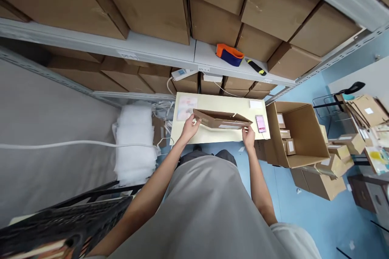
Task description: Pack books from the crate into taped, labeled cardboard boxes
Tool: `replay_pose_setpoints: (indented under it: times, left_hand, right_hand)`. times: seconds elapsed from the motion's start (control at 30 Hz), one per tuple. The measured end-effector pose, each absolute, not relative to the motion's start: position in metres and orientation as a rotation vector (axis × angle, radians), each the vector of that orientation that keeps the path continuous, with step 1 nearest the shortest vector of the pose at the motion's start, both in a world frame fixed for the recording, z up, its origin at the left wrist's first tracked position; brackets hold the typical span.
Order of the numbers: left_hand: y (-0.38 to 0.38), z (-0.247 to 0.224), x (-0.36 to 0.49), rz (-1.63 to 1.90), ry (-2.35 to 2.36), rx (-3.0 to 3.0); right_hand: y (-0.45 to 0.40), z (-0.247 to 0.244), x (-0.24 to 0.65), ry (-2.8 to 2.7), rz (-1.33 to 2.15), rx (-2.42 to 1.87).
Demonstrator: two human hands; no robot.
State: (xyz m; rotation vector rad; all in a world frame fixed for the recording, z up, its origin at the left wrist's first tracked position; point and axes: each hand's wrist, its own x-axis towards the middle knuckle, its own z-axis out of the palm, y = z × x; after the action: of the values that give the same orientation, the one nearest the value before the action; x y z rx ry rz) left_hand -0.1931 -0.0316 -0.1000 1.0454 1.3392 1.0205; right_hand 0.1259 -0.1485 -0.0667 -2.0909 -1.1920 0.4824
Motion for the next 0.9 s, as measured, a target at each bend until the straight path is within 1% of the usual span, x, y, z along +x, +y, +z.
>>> replay_pose_setpoints:
  times: [0.13, 0.2, 0.3, 0.4, 0.53, 0.63, 0.77, 0.9]
  left_hand:
    - [-0.017, -0.107, -0.18, 0.914, 1.198, 1.023]
    - [-0.016, -0.109, -0.172, 0.888, 1.205, 0.996]
    - [-0.022, -0.108, -0.161, 0.911, 1.254, 0.942]
    - [-0.031, -0.103, -0.155, 0.959, 1.265, 0.934]
    - [-0.037, -0.091, -0.149, 0.978, 1.416, 1.134]
    - [-0.032, -0.081, -0.139, 0.951, 1.569, 1.259]
    - [-0.02, -0.072, -0.125, 0.893, 1.707, 1.386]
    - [-0.017, -0.063, -0.118, 0.839, 1.806, 1.45]
  right_hand:
    - [-0.135, -0.075, 0.114, -1.186, 0.503, -2.094]
    - [-0.131, -0.078, 0.111, -1.194, 0.528, -2.088]
    - [-0.13, -0.079, 0.114, -1.198, 0.553, -2.093]
    - [-0.127, -0.068, 0.127, -1.204, 0.585, -2.07]
    - [-0.11, -0.044, 0.143, -1.181, 0.655, -2.058]
    - [-0.09, -0.032, 0.147, -1.273, 0.724, -2.076]
    - [-0.07, -0.033, 0.149, -1.49, 0.666, -2.065]
    - [-0.059, -0.038, 0.155, -1.579, 0.593, -2.066]
